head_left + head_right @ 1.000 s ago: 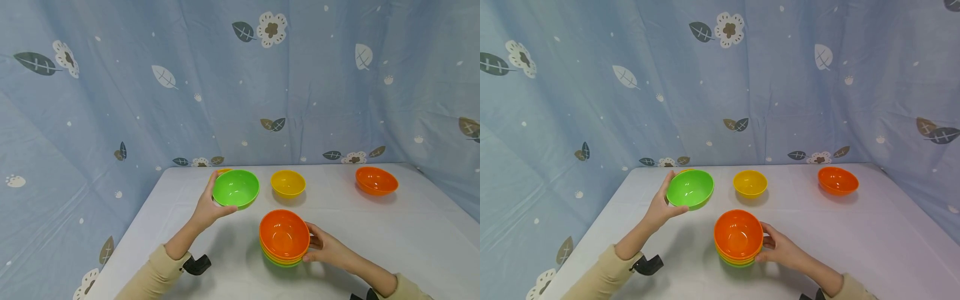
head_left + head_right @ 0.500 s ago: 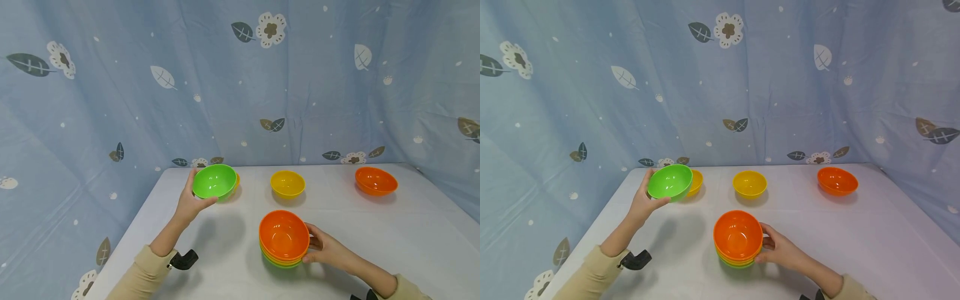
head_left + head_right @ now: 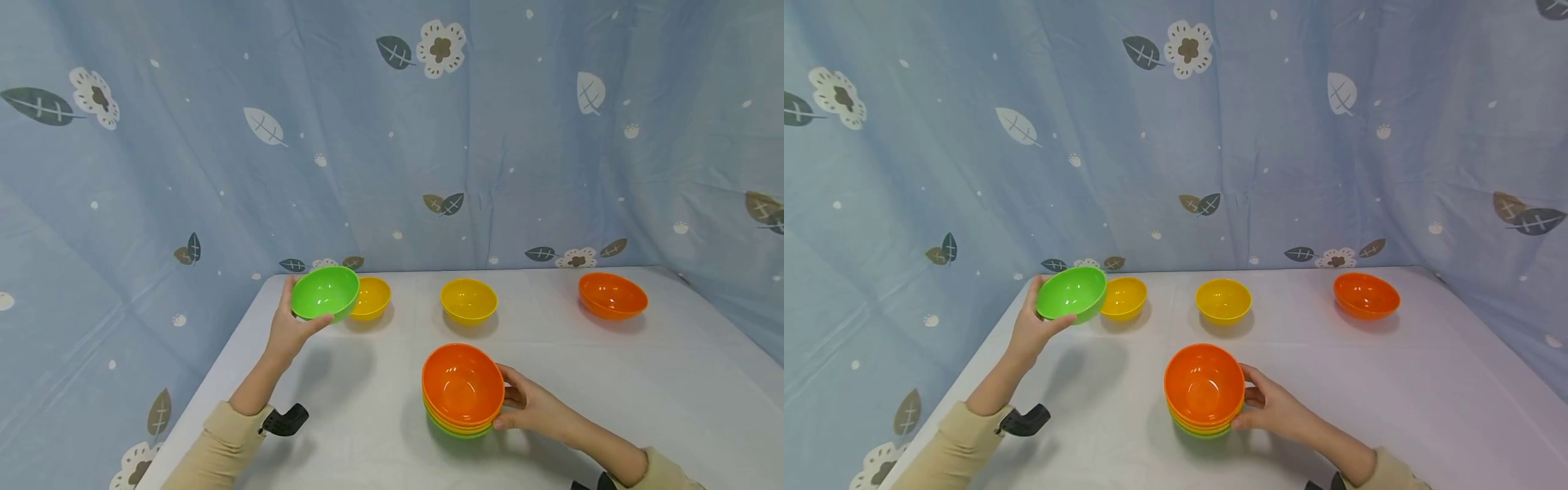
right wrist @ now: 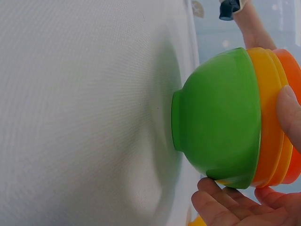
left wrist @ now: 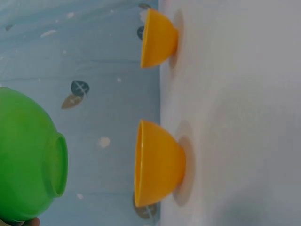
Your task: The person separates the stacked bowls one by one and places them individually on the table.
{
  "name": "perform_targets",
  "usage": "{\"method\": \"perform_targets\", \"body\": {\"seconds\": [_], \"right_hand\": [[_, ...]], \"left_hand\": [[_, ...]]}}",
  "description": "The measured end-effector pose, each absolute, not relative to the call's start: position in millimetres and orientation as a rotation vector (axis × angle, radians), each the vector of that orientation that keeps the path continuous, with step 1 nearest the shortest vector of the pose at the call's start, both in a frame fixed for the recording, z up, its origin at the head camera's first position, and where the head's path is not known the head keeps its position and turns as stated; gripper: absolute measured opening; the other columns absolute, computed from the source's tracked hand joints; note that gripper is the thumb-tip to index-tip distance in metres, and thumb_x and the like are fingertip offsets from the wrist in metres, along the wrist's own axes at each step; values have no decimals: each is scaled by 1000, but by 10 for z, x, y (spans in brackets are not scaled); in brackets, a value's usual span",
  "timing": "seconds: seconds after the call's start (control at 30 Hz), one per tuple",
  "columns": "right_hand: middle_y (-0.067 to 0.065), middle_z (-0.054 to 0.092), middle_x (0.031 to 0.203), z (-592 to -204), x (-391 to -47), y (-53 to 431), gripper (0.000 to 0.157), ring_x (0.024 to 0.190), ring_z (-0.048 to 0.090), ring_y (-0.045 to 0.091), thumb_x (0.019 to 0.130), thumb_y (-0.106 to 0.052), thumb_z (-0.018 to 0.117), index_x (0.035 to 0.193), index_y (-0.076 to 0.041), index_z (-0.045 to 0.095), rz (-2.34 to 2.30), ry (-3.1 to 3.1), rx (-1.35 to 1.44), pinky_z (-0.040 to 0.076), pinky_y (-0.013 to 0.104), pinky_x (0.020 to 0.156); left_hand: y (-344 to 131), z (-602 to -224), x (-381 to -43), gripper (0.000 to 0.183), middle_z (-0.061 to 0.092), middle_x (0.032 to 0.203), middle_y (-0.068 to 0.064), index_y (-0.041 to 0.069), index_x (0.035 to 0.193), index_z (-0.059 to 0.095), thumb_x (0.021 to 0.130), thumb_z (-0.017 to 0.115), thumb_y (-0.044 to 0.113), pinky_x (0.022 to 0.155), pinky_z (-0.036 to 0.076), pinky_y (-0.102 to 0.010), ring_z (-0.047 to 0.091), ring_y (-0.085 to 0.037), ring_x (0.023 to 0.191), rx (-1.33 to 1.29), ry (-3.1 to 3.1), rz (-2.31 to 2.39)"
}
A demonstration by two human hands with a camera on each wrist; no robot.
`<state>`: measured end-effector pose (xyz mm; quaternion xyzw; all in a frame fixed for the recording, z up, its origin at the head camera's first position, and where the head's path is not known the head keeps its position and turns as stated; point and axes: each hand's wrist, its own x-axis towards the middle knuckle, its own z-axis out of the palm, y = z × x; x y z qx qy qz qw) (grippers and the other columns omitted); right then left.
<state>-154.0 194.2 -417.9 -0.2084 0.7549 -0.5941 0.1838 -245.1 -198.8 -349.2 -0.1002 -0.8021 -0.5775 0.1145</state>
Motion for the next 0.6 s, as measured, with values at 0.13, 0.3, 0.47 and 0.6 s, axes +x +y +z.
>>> {"method": "perform_targets", "body": {"seconds": [0.13, 0.3, 0.47, 0.6], "right_hand": [[35, 21, 141, -4179, -1542, 1945, 84, 120, 40, 47, 83, -16, 68, 140, 10, 13, -1667, 2141, -592, 48, 36, 89], [36, 21, 141, -4162, -1530, 1951, 84, 120, 41, 46, 83, -17, 68, 140, 12, 13, -1652, 2164, -607, 47, 36, 91], [36, 20, 141, -4157, -1526, 1954, 85, 121, 40, 46, 83, -16, 68, 141, 11, 11, -1646, 2164, -577, 47, 36, 91], [36, 20, 141, -4162, -1527, 1960, 85, 121, 40, 47, 83, -17, 67, 140, 12, 11, -1643, 2167, -590, 47, 36, 91]], "left_hand": [[-2043, -3506, -2470, 97, 30, 143, -10, 14, 147, 9, 75, 74, 12, 95, 43, -30, 38, -27, 122, -217, -2381, -1667], [-2117, -3544, -2514, 105, 21, 148, -12, 13, 148, -2, 76, 74, 13, 101, 36, -46, 33, -30, 126, -167, -2386, -1651], [-2190, -3590, -2600, 95, 31, 139, -13, 12, 144, 13, 73, 76, 12, 97, 39, -46, 38, -28, 121, -186, -2344, -1619], [-2236, -3625, -2658, 89, 34, 135, -15, 10, 140, 19, 73, 77, 14, 95, 40, -46, 40, -29, 119, -174, -2321, -1584]]}}
